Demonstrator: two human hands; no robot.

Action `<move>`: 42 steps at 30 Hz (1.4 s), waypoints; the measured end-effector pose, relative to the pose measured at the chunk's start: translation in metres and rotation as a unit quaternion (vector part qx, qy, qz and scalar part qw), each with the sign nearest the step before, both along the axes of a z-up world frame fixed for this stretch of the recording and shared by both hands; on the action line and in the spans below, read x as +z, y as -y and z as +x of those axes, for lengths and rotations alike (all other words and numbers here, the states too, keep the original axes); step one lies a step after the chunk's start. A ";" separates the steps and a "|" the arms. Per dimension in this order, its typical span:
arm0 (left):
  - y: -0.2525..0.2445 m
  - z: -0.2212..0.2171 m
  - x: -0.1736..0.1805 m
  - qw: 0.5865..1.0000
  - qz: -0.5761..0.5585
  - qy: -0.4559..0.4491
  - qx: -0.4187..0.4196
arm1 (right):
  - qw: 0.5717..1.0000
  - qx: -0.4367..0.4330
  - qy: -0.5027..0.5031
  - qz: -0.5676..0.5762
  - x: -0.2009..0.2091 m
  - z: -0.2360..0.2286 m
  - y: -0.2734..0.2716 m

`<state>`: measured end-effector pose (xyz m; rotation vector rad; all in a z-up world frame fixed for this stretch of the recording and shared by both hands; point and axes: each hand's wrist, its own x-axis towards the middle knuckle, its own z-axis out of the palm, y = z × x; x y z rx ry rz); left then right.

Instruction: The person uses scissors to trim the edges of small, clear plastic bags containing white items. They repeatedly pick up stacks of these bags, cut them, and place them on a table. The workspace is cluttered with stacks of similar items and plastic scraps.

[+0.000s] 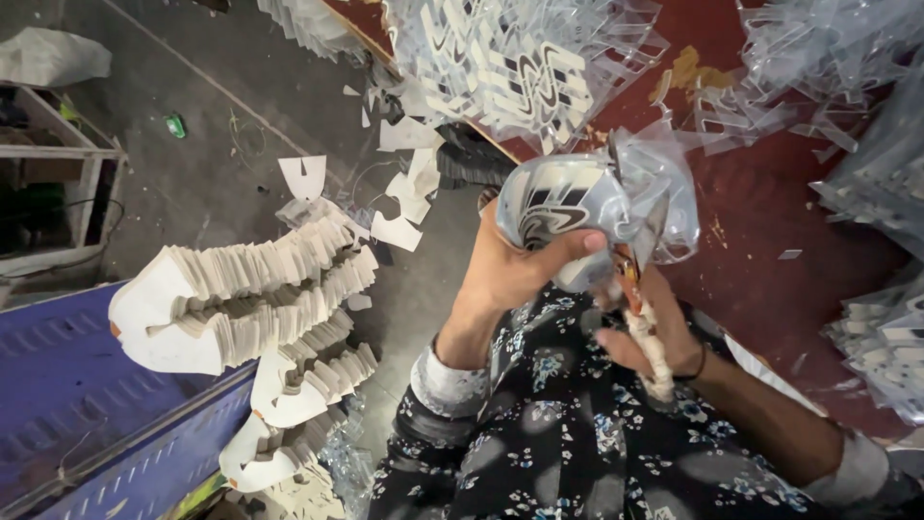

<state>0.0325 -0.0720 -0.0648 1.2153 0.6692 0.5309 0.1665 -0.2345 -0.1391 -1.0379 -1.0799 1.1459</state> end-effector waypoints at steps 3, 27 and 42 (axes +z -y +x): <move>0.001 0.004 0.003 1.000 0.003 -0.014 0.018 | 1.000 -0.019 -0.006 0.009 -0.043 0.002 0.027; -0.025 0.020 -0.005 0.993 0.063 0.067 -0.068 | 0.866 0.060 -0.496 -0.011 -0.057 0.009 0.037; -0.086 0.049 0.083 0.949 0.295 0.043 0.102 | 0.981 0.132 -0.141 -0.009 -0.013 0.004 0.015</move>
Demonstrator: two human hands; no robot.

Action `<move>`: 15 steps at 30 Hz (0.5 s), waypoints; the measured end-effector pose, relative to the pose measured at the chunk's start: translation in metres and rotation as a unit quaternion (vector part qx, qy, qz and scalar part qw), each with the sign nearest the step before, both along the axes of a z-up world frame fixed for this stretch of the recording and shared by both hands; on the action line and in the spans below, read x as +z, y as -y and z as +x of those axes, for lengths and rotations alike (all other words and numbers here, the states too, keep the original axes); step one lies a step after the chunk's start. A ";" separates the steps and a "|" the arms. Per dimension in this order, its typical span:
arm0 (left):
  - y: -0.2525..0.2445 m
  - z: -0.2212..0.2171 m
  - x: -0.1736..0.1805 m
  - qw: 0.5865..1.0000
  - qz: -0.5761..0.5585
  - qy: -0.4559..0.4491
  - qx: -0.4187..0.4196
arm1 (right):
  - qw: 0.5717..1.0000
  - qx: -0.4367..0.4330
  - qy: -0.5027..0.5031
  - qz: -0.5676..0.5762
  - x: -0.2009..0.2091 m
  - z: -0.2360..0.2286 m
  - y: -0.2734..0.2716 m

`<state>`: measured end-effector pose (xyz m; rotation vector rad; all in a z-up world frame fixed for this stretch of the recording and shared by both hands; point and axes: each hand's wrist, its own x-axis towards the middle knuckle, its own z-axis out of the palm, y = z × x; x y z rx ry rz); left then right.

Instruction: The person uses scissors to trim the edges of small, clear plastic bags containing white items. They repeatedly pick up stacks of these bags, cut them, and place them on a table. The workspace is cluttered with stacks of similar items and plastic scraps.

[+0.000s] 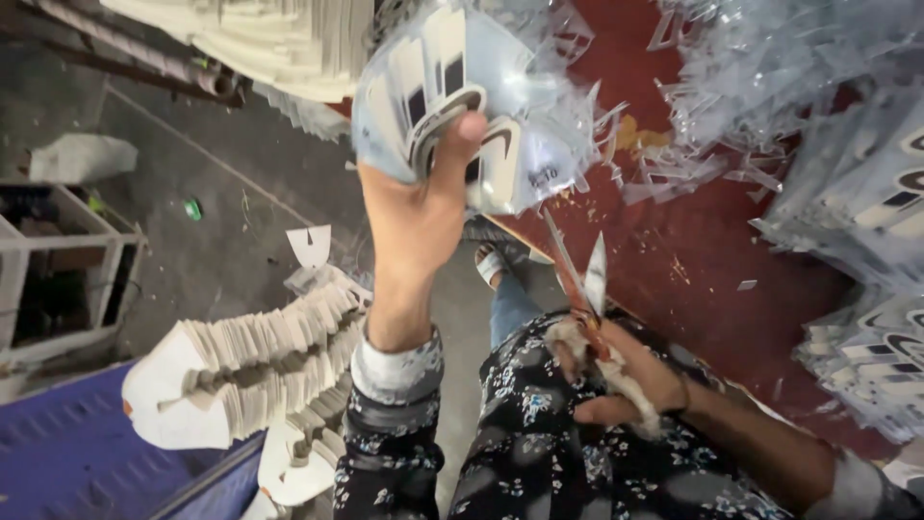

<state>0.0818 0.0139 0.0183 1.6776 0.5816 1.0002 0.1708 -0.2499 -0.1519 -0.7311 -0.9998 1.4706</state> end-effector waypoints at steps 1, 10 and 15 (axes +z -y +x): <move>0.004 0.000 0.006 1.000 0.004 0.000 -0.006 | 1.000 -0.006 0.000 0.004 0.005 0.001 -0.011; 0.034 0.002 0.002 0.994 0.059 -0.090 0.007 | 0.996 -0.064 0.042 0.039 0.038 0.013 -0.057; 0.039 0.010 -0.007 0.980 0.122 -0.148 0.060 | 0.987 -0.104 -0.017 0.120 0.000 0.003 -0.052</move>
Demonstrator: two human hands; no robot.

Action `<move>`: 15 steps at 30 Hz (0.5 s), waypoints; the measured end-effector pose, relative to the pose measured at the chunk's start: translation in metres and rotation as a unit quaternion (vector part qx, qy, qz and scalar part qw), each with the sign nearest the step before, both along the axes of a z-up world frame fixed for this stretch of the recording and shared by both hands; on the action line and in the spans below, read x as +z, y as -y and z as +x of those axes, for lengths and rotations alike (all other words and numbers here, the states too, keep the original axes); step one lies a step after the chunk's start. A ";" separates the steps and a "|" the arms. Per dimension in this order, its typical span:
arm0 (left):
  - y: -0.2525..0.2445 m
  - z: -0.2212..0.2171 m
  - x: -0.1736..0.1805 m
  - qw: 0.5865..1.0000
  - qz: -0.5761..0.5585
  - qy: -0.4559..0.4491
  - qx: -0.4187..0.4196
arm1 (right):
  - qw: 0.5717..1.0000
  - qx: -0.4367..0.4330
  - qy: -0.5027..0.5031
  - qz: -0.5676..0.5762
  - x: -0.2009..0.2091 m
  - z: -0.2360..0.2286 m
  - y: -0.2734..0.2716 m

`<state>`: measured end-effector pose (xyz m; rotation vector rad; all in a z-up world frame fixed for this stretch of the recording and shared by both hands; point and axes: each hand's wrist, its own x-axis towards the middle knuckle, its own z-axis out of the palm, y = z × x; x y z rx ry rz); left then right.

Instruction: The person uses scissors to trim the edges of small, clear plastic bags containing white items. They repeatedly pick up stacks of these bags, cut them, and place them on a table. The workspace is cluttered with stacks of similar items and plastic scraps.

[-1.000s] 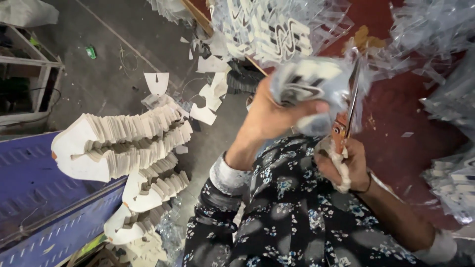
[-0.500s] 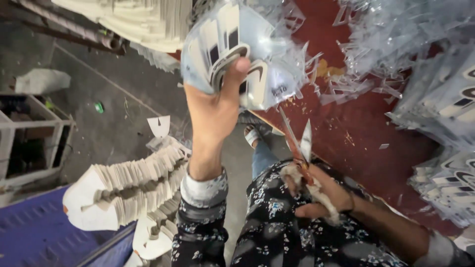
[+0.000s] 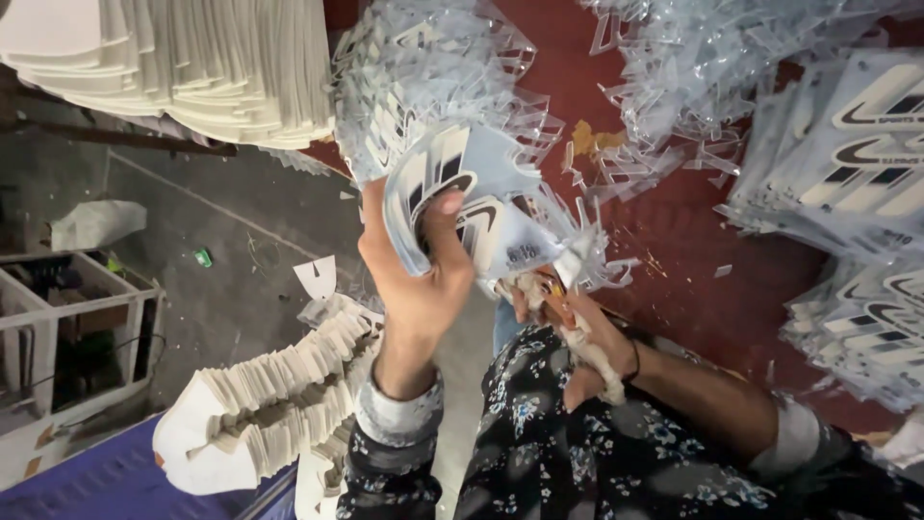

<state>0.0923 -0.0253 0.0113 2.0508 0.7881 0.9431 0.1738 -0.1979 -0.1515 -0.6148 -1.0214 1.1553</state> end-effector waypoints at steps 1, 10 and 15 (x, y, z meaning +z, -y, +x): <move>0.003 0.002 0.001 1.000 -0.002 -0.003 0.000 | 1.000 0.000 -0.003 -0.002 -0.001 -0.004 0.000; 0.008 0.009 -0.001 0.997 0.079 -0.015 0.017 | 0.938 0.034 -0.280 -0.202 -0.015 -0.023 -0.005; -0.001 0.015 -0.019 0.991 0.136 -0.012 0.010 | 0.994 -0.111 -0.022 -0.006 0.011 -0.022 -0.004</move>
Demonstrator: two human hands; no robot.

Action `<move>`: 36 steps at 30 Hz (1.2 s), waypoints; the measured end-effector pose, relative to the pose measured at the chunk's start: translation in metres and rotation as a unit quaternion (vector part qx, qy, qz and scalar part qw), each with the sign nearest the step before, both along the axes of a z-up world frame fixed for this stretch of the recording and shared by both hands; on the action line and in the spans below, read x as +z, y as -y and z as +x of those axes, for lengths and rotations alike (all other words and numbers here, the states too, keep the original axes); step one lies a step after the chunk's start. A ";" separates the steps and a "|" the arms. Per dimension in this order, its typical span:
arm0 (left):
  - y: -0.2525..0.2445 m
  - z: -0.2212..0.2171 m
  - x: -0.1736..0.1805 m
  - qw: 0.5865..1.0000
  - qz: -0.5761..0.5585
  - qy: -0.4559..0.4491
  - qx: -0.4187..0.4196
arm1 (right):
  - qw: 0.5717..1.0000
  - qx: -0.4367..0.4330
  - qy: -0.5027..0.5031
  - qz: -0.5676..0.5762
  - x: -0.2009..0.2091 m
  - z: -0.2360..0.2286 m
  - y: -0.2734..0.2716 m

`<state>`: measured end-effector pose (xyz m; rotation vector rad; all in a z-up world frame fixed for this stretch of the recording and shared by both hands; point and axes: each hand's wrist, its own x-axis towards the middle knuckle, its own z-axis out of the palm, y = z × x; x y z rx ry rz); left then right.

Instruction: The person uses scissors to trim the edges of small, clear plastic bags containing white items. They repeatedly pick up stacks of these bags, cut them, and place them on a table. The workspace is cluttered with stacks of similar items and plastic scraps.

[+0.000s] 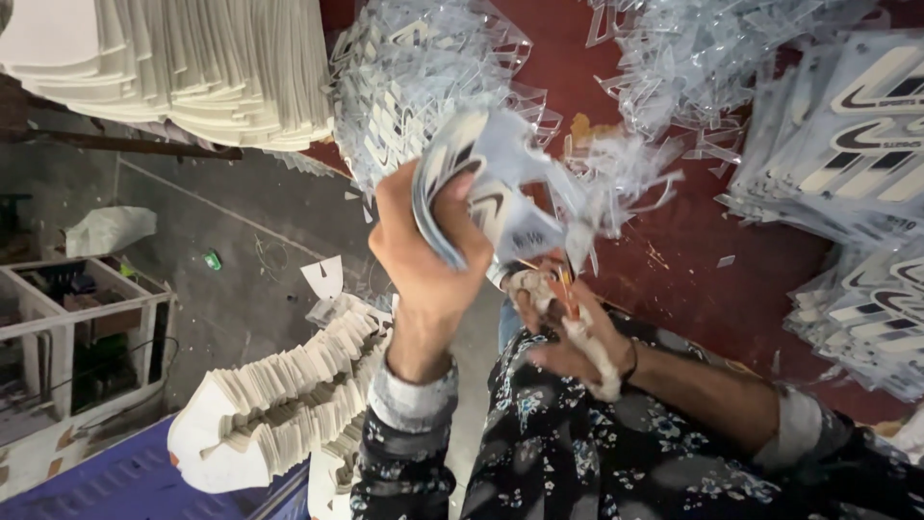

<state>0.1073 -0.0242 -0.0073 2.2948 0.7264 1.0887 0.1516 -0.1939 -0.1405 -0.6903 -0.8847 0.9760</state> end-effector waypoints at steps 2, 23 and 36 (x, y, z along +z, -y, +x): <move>-0.010 0.004 -0.011 1.000 -0.017 0.008 -0.007 | 0.983 0.051 -0.136 -0.110 -0.017 -0.001 0.007; -0.009 0.027 -0.029 0.995 -0.069 -0.023 -0.061 | 0.995 -0.043 -0.040 -0.079 -0.050 0.009 0.021; -0.085 0.059 -0.035 0.971 -0.187 0.133 -0.060 | 0.953 -0.056 -0.296 -0.024 -0.094 0.044 0.089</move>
